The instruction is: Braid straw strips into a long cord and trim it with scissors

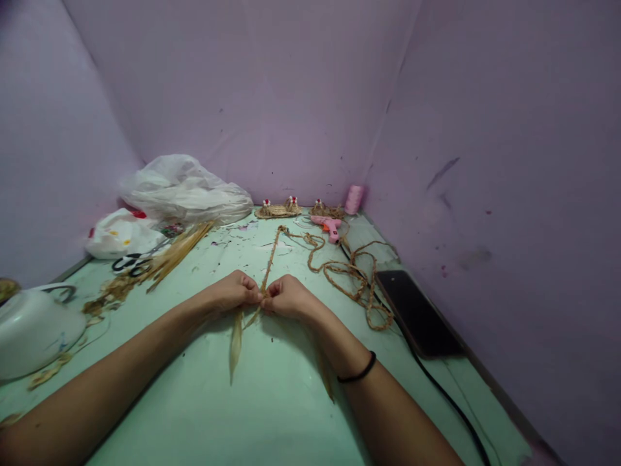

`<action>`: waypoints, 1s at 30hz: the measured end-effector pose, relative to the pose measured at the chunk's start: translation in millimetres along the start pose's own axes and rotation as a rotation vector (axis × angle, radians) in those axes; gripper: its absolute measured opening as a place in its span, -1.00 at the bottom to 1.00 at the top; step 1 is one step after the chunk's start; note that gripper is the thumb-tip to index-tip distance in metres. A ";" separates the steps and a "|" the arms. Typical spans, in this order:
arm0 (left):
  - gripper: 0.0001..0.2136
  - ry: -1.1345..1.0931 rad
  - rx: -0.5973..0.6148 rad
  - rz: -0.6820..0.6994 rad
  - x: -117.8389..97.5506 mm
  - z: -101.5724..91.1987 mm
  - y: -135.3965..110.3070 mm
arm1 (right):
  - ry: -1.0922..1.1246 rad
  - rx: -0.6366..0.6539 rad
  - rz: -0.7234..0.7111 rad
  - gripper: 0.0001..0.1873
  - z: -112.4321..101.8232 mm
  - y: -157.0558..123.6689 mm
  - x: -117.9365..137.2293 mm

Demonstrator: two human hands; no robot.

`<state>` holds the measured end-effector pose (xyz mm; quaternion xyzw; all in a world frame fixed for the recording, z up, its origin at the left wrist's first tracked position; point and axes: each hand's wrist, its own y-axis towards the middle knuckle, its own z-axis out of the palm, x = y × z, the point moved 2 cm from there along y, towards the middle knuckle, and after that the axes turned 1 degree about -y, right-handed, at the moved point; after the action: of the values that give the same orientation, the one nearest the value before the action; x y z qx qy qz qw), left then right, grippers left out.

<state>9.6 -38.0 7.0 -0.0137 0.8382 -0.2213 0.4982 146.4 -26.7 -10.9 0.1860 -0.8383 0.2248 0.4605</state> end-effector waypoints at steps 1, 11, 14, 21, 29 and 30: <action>-0.91 0.005 -0.005 -0.003 -0.4 0.6 -0.2 | -0.068 -0.044 -0.013 -0.89 -0.1 -0.2 0.5; -0.87 -0.108 -0.093 -0.004 5.3 13.1 -1.0 | -0.434 -0.283 0.060 -0.86 -0.8 -19.8 23.5; -0.93 -0.172 -0.107 -0.020 3.9 13.9 -1.7 | -0.520 -0.277 0.071 -0.82 2.1 -26.8 31.5; -0.97 -0.322 -0.117 -0.127 -2.5 10.6 -9.7 | -0.704 -0.285 0.045 -0.79 27.4 -37.6 46.8; -0.89 -0.294 -0.020 0.034 5.0 1.8 -2.4 | -0.628 -0.232 -0.030 -0.79 27.9 -37.2 49.1; -0.88 -0.308 0.003 0.024 6.2 -0.4 -1.3 | -0.577 -0.239 -0.025 -0.75 19.2 -35.5 48.2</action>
<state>5.9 -40.6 2.5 -0.0369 0.7516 -0.2119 0.6236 127.2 -71.7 28.4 0.1971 -0.9525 0.0569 0.2250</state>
